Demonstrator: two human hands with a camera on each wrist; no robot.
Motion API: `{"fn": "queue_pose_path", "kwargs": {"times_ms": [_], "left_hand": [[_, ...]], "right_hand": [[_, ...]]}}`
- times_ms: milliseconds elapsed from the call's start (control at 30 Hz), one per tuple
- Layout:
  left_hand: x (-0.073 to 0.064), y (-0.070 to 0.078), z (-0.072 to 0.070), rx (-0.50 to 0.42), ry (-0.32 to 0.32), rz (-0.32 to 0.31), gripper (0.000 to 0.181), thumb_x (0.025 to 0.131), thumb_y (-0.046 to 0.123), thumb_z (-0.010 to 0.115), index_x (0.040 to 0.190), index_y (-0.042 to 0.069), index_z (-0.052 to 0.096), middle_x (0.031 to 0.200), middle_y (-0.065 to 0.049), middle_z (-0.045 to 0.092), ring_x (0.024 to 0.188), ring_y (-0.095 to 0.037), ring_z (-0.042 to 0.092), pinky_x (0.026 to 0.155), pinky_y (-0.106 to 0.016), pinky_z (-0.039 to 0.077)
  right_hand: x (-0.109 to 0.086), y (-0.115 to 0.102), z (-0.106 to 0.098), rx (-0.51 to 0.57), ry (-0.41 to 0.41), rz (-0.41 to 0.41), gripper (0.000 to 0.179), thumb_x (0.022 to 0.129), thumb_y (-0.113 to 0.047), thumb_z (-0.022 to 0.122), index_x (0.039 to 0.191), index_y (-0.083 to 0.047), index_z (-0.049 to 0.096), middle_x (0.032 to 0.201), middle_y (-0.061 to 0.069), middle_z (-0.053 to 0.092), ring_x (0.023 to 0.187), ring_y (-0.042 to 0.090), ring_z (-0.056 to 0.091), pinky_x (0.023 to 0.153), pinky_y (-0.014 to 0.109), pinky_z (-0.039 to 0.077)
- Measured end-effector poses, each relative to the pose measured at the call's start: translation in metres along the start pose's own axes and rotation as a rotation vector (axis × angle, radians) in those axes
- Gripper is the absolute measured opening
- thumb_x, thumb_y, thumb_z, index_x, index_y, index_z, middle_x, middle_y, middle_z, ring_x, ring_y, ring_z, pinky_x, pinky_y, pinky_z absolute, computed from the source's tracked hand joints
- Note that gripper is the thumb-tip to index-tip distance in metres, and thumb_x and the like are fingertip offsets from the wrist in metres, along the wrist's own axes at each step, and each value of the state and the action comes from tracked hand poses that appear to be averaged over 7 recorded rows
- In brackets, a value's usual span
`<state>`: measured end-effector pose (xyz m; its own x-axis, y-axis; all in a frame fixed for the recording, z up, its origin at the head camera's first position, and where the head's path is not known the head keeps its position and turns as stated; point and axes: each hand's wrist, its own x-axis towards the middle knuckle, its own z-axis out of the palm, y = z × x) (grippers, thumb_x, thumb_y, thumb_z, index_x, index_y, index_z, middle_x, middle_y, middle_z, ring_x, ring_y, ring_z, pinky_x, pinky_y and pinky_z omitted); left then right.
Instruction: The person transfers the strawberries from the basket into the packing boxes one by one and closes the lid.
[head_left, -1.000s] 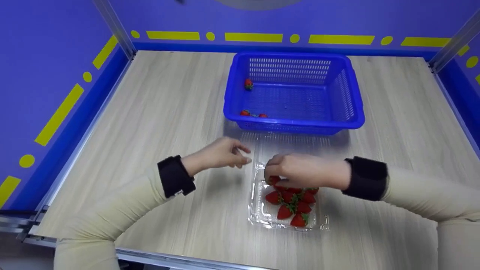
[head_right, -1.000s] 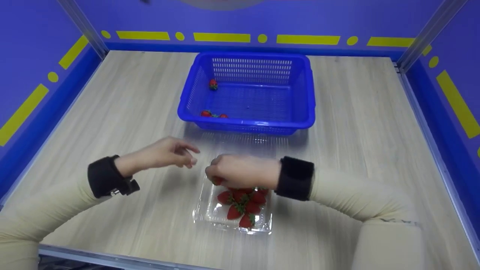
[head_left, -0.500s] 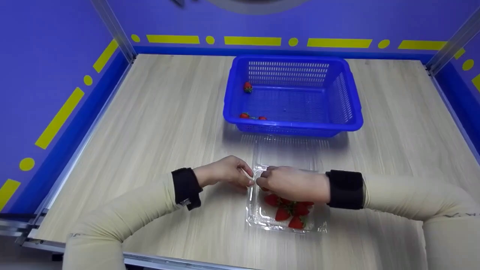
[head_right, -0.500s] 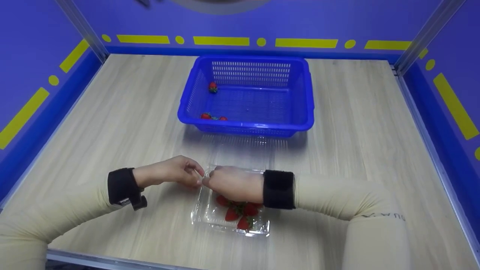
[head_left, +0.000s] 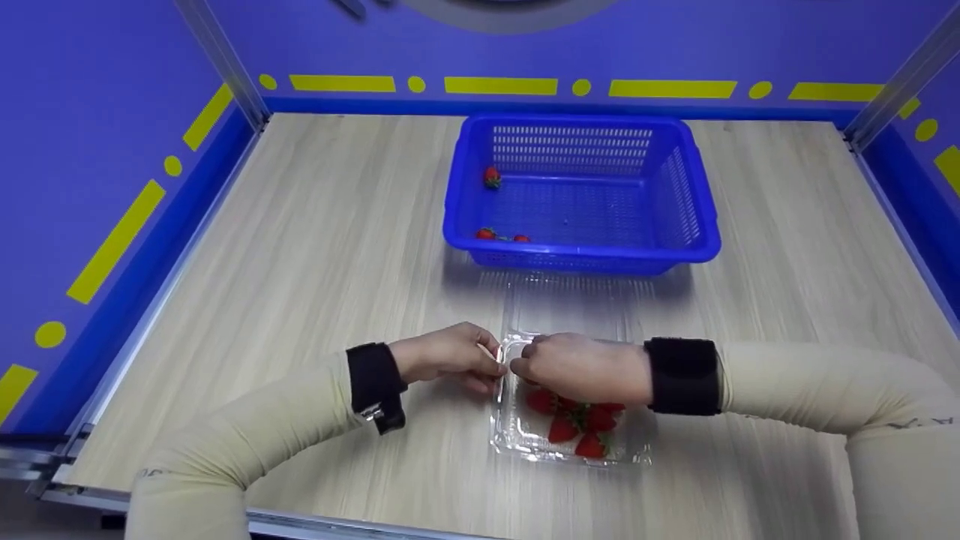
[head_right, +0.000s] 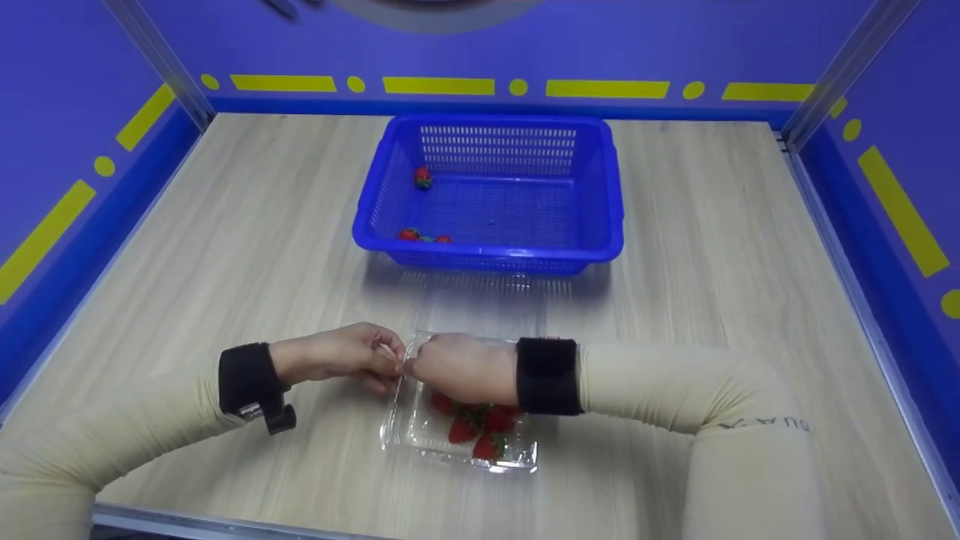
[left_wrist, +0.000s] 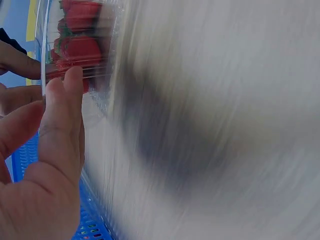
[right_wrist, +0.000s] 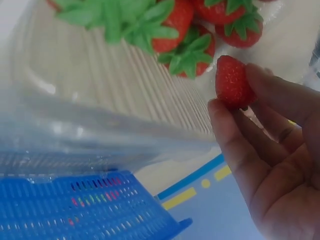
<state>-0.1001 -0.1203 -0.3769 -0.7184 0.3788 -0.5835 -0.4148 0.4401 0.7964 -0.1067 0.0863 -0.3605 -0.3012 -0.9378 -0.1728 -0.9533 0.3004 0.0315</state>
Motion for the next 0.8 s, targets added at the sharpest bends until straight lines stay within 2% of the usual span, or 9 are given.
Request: {"fn": "queue_pose_path", "kwargs": {"times_ms": [167,467,600,800], "left_hand": [[-0.0021,0.0012,0.0017,-0.025,-0.004,0.008,0.015,0.095,-0.006,0.062,0.089,0.007,0.057,0.067,-0.002,0.065,0.059,-0.007,0.065,0.057,-0.014,0.058],[-0.0019,0.0005,0.004,-0.037,-0.003,0.01,0.006,0.096,-0.006,0.059,0.097,0.0,0.059,0.067,-0.002,0.066,0.058,-0.007,0.065,0.056,-0.013,0.058],[-0.0013,-0.0019,0.0055,-0.033,-0.017,0.011,0.007,0.096,-0.006,0.059,0.098,0.0,0.059,0.07,-0.002,0.066,0.06,-0.007,0.066,0.058,-0.014,0.058],[-0.0011,-0.0032,0.0063,-0.022,-0.018,0.016,0.012,0.094,-0.005,0.061,0.092,0.006,0.056,0.072,-0.002,0.067,0.061,-0.007,0.066,0.061,-0.015,0.06]], "right_hand": [[0.0014,-0.0021,0.0012,0.031,-0.066,0.046,0.005,0.097,-0.007,0.064,0.096,-0.012,0.063,0.077,-0.001,0.062,0.07,0.012,0.057,0.061,0.026,0.053],[0.0032,-0.0047,0.004,-0.048,-0.037,0.044,0.012,0.093,-0.006,0.067,0.102,-0.012,0.063,0.08,0.0,0.064,0.069,0.012,0.056,0.059,0.026,0.051],[0.0028,-0.0062,0.0041,-0.062,-0.068,0.031,0.012,0.093,-0.007,0.067,0.103,-0.012,0.063,0.08,-0.001,0.063,0.068,0.011,0.054,0.058,0.025,0.05],[0.0046,-0.0102,-0.0009,-0.105,-0.095,0.021,0.01,0.091,-0.006,0.069,0.089,-0.013,0.063,0.076,-0.001,0.062,0.064,0.01,0.049,0.054,0.022,0.047]]}}
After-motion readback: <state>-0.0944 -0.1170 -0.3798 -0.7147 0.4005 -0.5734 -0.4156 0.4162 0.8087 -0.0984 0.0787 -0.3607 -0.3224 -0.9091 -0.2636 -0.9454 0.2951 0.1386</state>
